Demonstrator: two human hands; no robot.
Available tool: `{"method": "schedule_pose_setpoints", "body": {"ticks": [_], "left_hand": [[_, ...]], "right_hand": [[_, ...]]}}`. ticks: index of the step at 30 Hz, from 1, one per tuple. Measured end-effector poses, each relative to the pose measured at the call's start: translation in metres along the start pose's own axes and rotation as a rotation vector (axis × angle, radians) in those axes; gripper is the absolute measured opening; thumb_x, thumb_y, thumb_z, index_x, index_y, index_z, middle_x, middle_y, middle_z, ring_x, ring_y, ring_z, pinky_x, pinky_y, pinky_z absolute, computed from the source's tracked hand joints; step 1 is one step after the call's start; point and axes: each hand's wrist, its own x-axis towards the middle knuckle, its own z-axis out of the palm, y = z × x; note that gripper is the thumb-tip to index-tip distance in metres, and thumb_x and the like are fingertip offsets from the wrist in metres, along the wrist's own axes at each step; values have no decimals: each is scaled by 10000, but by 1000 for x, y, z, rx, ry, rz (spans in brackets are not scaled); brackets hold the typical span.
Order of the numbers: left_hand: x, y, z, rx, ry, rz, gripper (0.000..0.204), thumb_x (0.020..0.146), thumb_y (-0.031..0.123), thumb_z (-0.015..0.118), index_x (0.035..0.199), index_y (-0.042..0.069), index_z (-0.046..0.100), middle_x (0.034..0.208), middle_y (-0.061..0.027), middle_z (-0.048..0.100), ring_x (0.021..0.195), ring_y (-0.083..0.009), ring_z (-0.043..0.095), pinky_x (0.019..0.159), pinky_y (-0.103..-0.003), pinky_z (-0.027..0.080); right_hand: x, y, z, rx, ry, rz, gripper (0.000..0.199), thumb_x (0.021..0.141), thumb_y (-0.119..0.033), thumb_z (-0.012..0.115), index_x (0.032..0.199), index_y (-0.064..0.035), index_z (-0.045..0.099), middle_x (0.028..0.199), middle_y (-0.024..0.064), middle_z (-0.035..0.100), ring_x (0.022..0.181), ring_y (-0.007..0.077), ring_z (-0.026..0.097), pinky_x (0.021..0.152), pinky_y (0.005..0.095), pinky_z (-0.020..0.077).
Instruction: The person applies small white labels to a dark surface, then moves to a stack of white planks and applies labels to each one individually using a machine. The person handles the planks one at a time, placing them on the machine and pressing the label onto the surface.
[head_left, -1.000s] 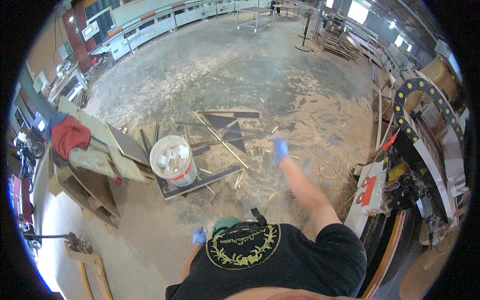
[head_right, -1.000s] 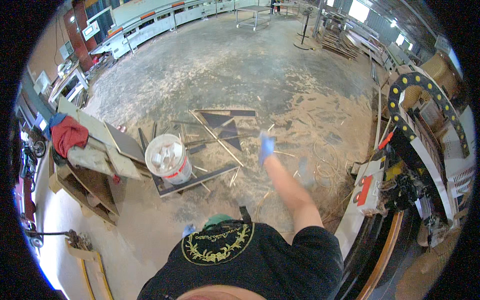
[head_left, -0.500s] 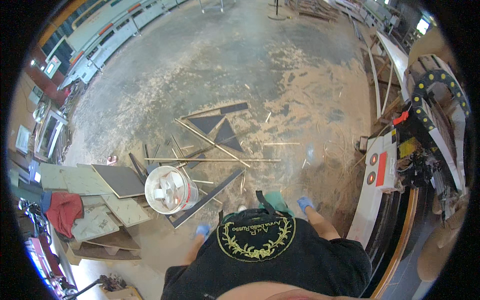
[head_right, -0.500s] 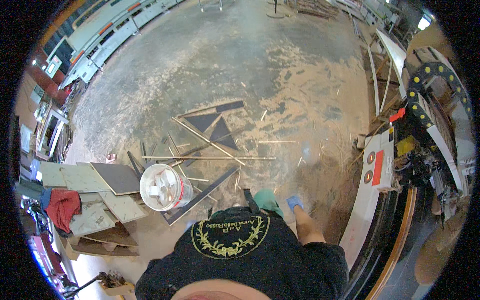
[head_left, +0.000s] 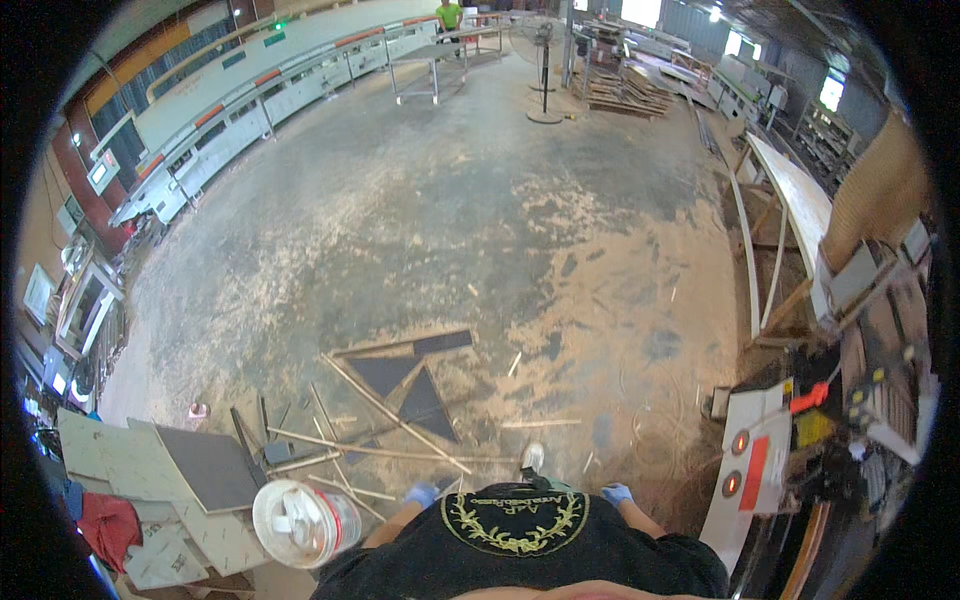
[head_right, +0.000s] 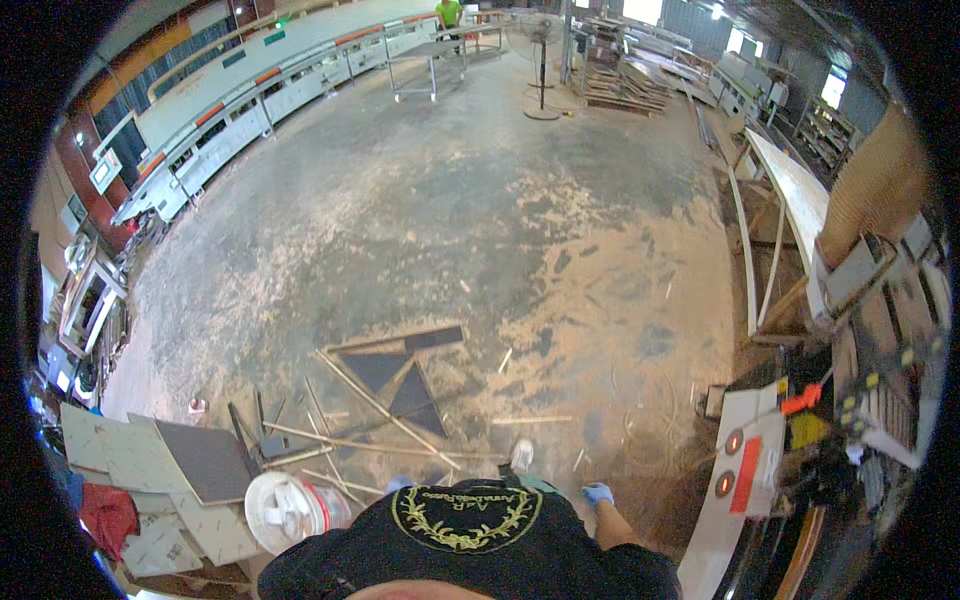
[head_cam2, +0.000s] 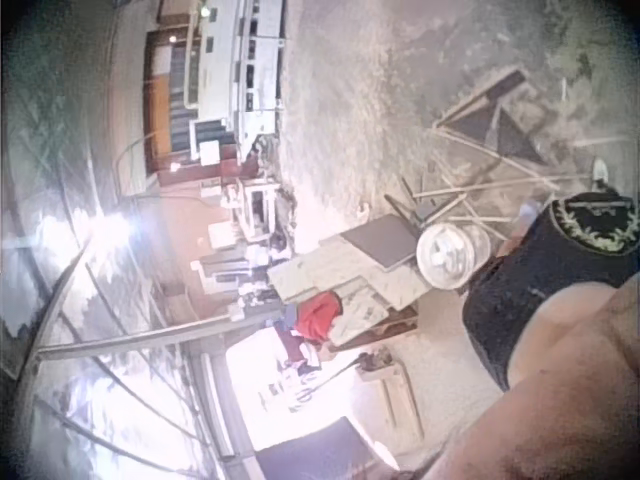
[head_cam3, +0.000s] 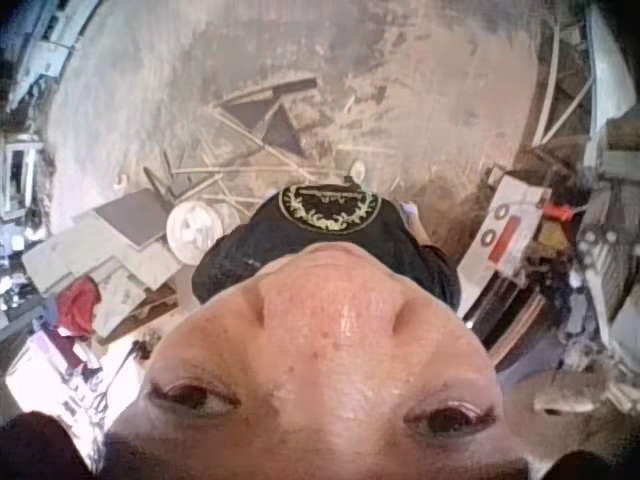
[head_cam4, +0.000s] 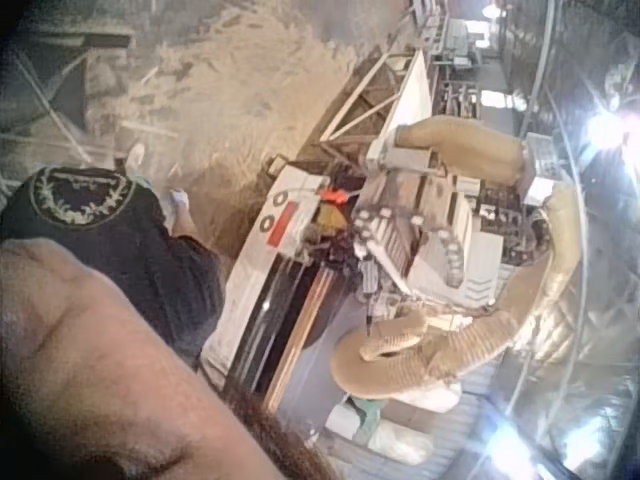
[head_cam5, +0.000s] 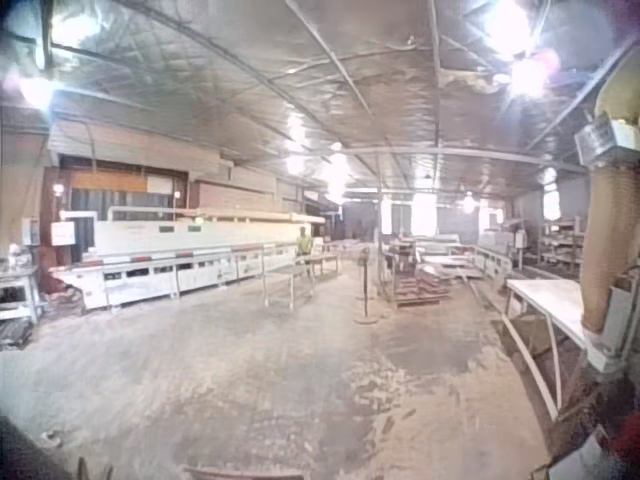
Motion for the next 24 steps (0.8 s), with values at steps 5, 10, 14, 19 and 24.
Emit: {"method": "schedule_pose_setpoints", "body": {"ticks": [5,10,14,19,24], "left_hand": [[43,53,-30,-680,162,-238,342,818,325,497,953,22,580,985,-192,584,913,-319,559,789,-384,431],[59,67,-70,-673,386,-271,363,810,337,526,991,26,574,1017,-167,584,927,-282,559,804,-356,428],[83,42,-75,-849,272,-450,373,795,332,555,1010,28,573,1007,-152,592,914,-262,561,786,-345,434],[92,2,-28,-1063,161,-561,393,781,326,583,1040,31,574,990,-129,607,881,-255,570,753,-354,440],[66,-5,-39,-1518,195,-778,407,793,304,592,1084,23,549,1009,-135,599,922,-260,556,786,-352,430]], "right_hand": [[24,-101,-47,-166,79,-219,358,752,-331,557,943,-36,628,915,142,633,868,254,601,776,321,456],[17,-222,-56,-114,-55,-313,349,763,-298,586,1003,-47,614,942,130,633,869,218,594,773,320,453],[43,-284,-30,-17,-215,-428,398,780,-317,563,1043,-19,586,1018,152,605,944,267,573,820,334,434],[96,-299,-19,-81,-255,-479,385,780,-277,589,1060,-12,578,964,117,615,873,208,569,765,311,448],[119,-266,-40,89,-246,-199,298,770,-203,613,988,-1,604,856,75,631,684,146,580,566,281,466]]}}
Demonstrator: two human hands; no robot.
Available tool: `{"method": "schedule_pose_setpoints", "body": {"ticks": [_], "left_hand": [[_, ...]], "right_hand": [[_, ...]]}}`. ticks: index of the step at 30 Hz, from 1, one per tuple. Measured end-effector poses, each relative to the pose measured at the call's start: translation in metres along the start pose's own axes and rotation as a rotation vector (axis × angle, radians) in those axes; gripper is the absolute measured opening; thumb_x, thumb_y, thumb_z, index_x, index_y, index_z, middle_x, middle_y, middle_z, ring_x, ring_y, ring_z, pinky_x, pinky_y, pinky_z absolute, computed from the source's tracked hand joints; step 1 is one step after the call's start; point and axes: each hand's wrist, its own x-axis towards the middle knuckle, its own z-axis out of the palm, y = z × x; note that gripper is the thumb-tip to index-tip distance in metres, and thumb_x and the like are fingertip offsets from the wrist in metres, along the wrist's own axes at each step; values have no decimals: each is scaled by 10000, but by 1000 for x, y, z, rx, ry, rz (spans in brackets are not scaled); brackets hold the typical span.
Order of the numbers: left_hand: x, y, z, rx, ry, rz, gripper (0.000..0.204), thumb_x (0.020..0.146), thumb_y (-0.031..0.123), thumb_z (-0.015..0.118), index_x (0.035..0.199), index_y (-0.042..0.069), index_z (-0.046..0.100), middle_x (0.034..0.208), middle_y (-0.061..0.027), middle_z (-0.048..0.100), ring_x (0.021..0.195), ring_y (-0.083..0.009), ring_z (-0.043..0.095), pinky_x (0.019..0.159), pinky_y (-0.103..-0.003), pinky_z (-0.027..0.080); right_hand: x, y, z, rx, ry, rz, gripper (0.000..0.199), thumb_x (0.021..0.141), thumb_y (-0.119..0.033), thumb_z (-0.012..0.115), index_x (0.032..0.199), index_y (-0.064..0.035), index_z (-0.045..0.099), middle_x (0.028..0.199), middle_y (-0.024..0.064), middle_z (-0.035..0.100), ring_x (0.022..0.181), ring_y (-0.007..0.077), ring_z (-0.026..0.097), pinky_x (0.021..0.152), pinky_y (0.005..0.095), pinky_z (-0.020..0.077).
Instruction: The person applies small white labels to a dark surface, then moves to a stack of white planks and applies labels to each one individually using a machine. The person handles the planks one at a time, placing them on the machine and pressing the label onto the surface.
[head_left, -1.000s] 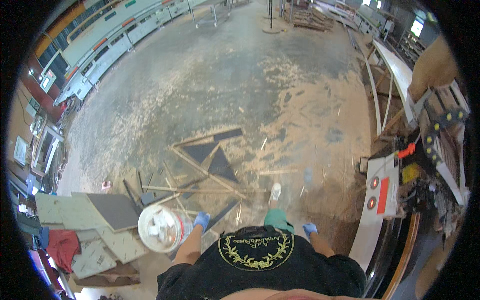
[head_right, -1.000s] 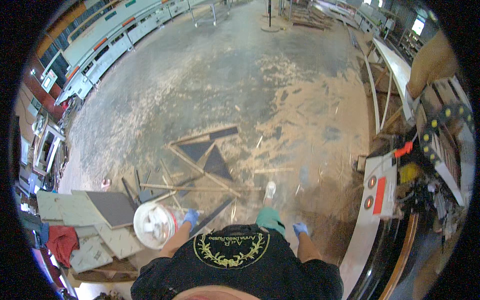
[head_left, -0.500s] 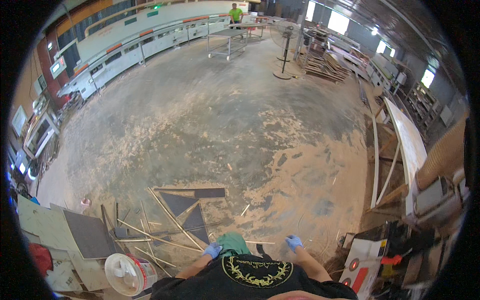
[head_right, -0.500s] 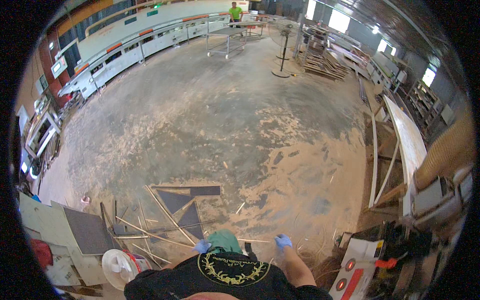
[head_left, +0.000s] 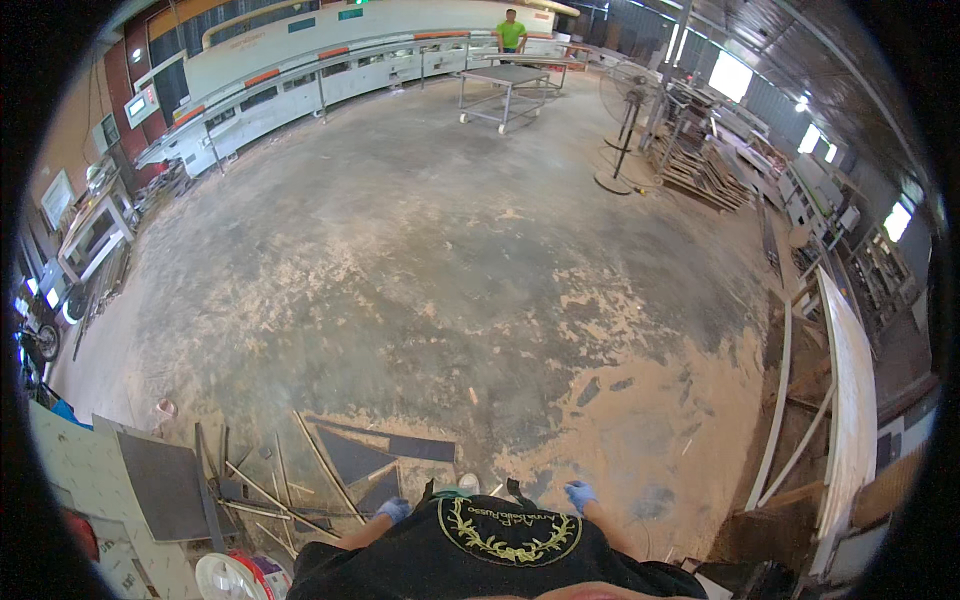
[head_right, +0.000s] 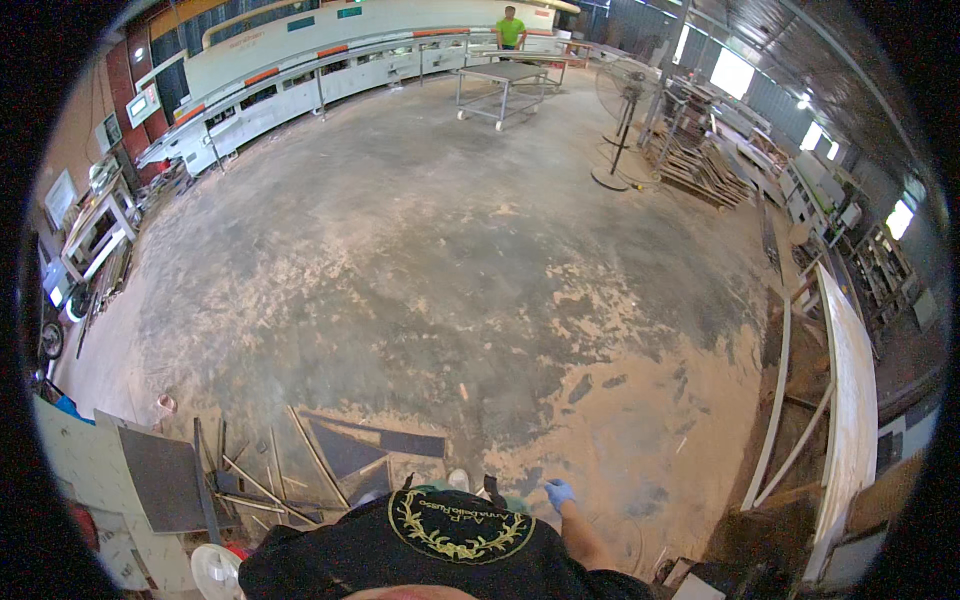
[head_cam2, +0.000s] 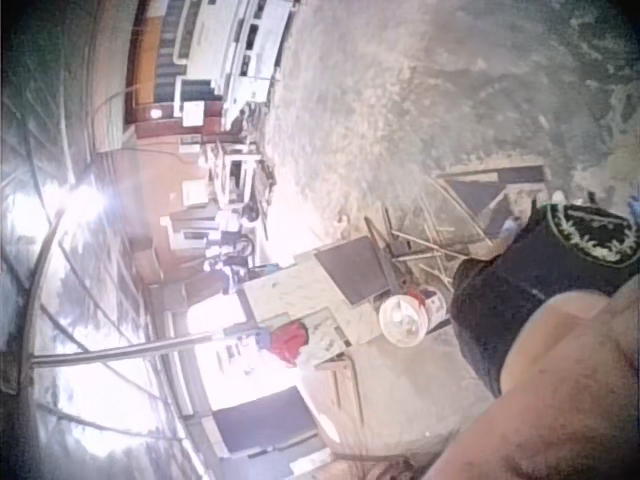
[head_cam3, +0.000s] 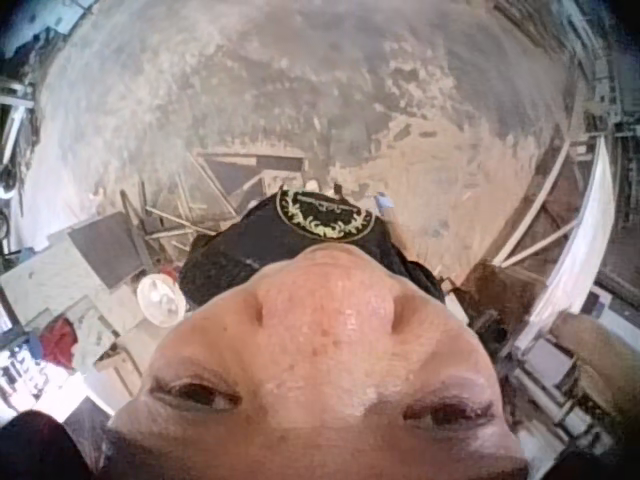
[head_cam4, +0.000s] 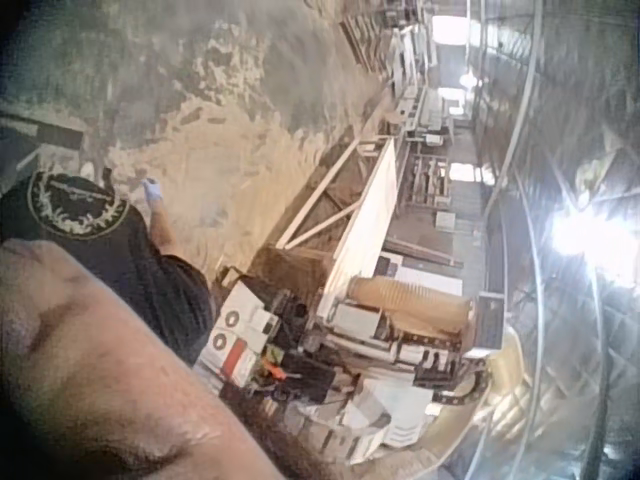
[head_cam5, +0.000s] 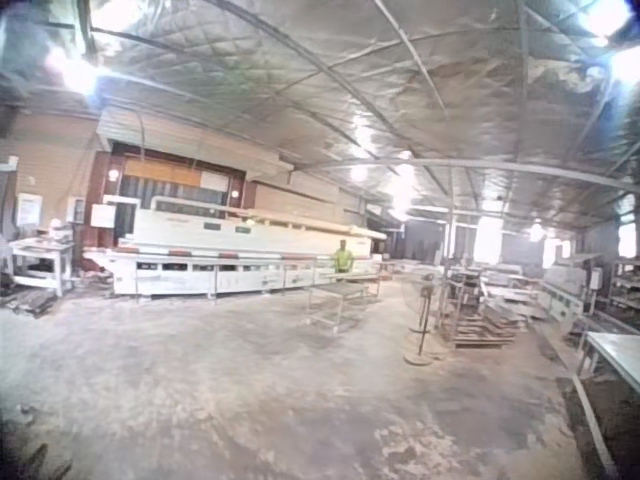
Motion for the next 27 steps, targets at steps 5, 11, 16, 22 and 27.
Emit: {"method": "schedule_pose_setpoints", "body": {"ticks": [5,11,16,22,27], "left_hand": [[17,36,-63,620,318,337,394,808,269,589,1112,28,522,1022,-115,591,940,-237,548,807,-327,416],[-16,113,-68,-263,307,191,314,806,211,592,1059,33,534,1020,-86,593,922,-200,549,793,-317,416],[7,86,-70,-137,265,92,360,805,189,588,1114,14,528,1033,-124,596,928,-209,553,784,-332,430],[23,32,-14,-402,410,63,404,817,229,577,1141,-3,507,1043,-143,584,888,-211,561,747,-329,449],[-53,68,1,-595,486,-68,356,845,174,528,1158,11,482,987,-123,585,754,-189,549,635,-323,456]], "right_hand": [[40,60,-13,109,65,81,280,750,-171,627,967,5,605,772,87,612,583,166,551,502,296,444],[89,70,-42,-607,-148,-76,293,770,-235,616,988,-39,608,782,85,626,637,204,577,548,330,460],[140,-10,-48,-488,14,77,314,790,-293,570,1007,-70,606,936,88,632,811,226,599,709,346,470],[196,-175,-31,-976,-131,-237,345,755,-268,581,987,-12,593,941,132,619,838,268,592,731,350,469],[162,-372,57,-869,-284,-387,376,768,-328,551,996,-31,592,982,163,605,914,281,579,787,383,442]]}}
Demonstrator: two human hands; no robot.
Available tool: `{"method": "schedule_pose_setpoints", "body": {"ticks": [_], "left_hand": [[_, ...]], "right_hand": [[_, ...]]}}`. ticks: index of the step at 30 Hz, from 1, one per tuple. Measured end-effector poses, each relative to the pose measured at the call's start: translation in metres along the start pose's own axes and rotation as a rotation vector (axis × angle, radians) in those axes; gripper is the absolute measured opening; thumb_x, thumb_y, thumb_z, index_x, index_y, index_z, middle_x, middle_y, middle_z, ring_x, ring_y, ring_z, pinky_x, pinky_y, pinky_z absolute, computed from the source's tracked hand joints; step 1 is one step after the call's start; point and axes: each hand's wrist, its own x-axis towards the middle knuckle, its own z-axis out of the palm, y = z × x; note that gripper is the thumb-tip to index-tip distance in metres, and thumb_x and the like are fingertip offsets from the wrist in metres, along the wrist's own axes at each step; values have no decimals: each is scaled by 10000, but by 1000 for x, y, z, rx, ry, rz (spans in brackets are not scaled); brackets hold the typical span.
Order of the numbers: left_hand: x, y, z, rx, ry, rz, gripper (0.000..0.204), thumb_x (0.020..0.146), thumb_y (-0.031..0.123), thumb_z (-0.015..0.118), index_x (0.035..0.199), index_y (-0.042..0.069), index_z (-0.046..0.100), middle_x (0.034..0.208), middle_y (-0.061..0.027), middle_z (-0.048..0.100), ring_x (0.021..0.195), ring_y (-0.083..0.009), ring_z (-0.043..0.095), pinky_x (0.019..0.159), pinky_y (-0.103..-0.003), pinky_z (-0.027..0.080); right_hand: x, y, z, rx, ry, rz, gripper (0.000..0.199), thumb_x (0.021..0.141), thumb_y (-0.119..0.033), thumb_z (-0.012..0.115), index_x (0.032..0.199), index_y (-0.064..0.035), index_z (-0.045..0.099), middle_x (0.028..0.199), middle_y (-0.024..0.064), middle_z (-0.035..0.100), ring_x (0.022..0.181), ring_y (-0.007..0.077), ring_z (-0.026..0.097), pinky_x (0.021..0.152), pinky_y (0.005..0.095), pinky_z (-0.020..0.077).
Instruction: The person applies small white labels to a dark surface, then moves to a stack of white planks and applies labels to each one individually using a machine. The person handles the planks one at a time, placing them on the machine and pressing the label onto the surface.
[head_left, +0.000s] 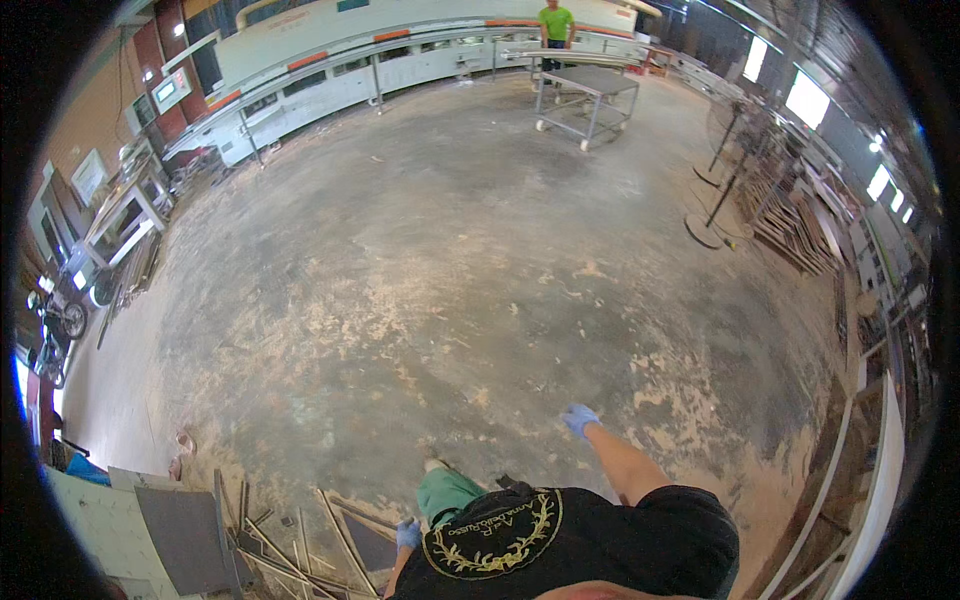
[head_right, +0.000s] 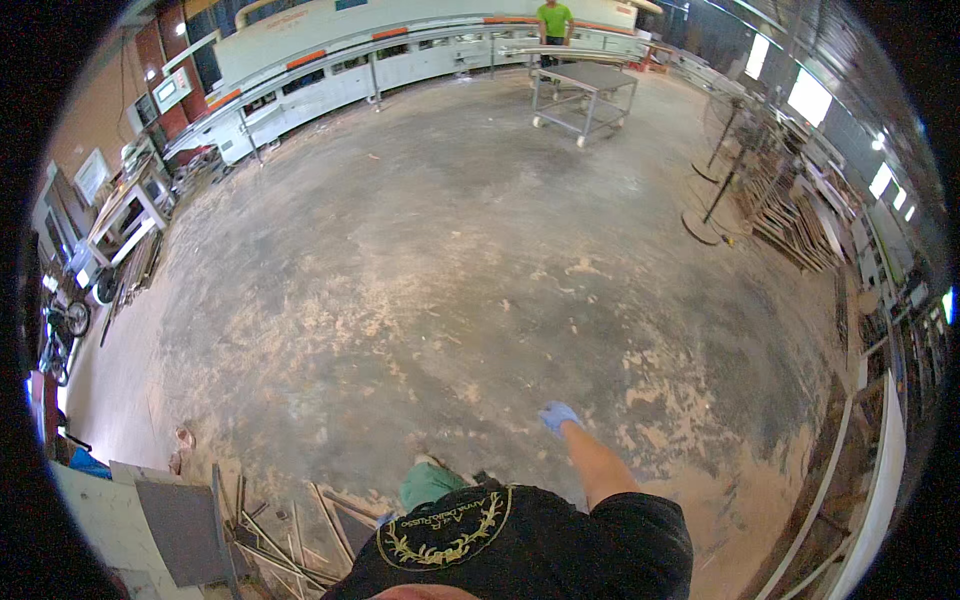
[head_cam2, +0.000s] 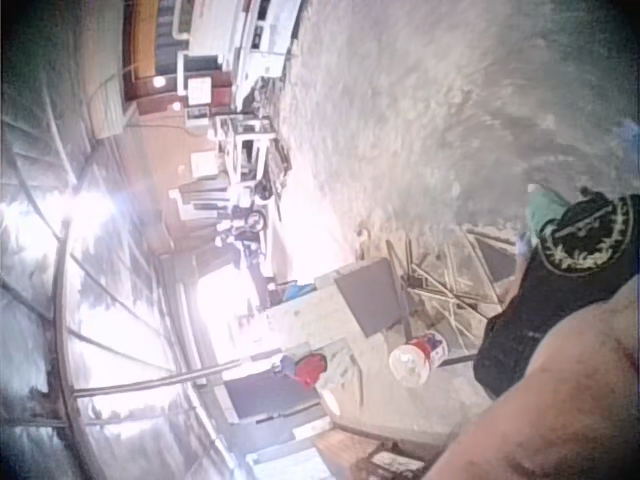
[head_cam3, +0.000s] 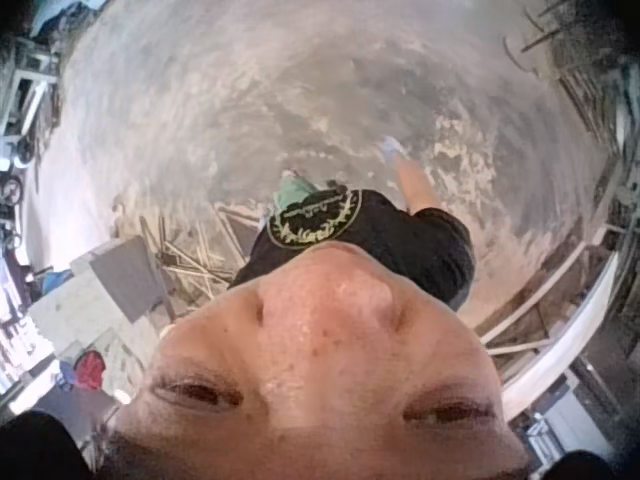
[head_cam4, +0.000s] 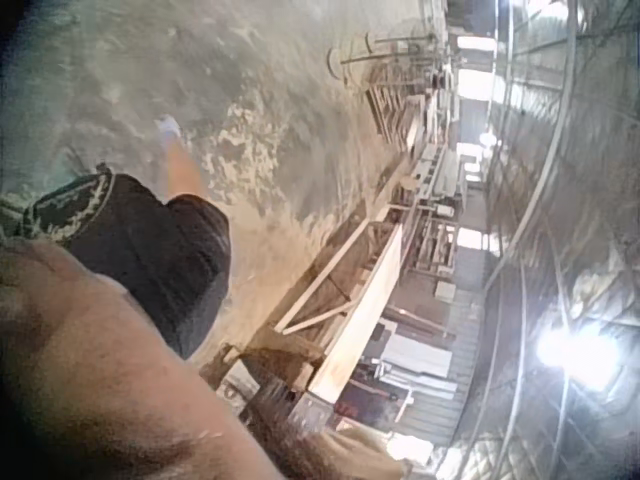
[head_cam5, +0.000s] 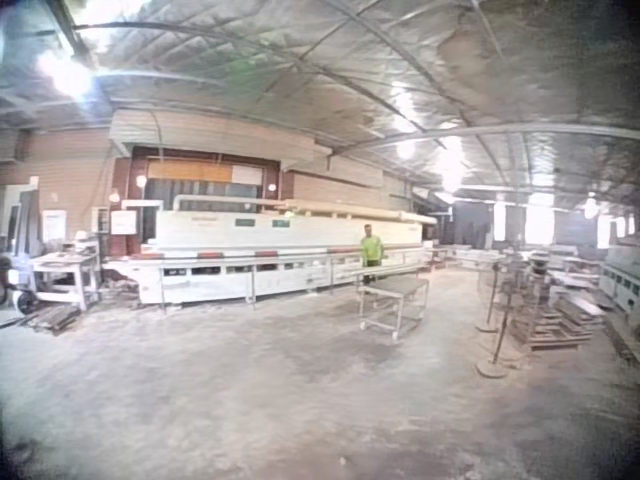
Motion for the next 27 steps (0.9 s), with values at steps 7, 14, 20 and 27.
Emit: {"method": "schedule_pose_setpoints", "body": {"ticks": [7,14,20,27], "left_hand": [[25,-50,-30,3,10,-53,325,839,175,528,1131,36,496,949,-104,580,752,-187,543,660,-312,449],[99,-26,-112,24,79,131,294,834,176,527,1105,61,510,911,-84,575,750,-185,538,686,-300,442],[112,62,-115,-286,265,111,282,816,165,557,1085,86,527,840,-62,568,675,-151,522,584,-315,450],[116,92,-53,-311,106,-17,380,803,204,585,1152,97,479,634,-29,513,472,-125,453,410,-287,390]], "right_hand": [[50,-62,71,99,-36,-220,393,764,-336,558,1053,-72,587,1036,155,595,955,303,563,823,372,431],[62,-38,84,14,-199,-129,421,766,-365,534,1082,-90,578,1083,147,576,974,309,549,824,380,427],[81,19,77,-179,-183,110,446,768,-394,509,1027,-39,585,1028,141,598,937,295,564,795,369,440],[189,7,22,-370,-375,307,475,761,-395,536,1074,-40,573,1045,146,592,938,284,569,798,368,443]]}}
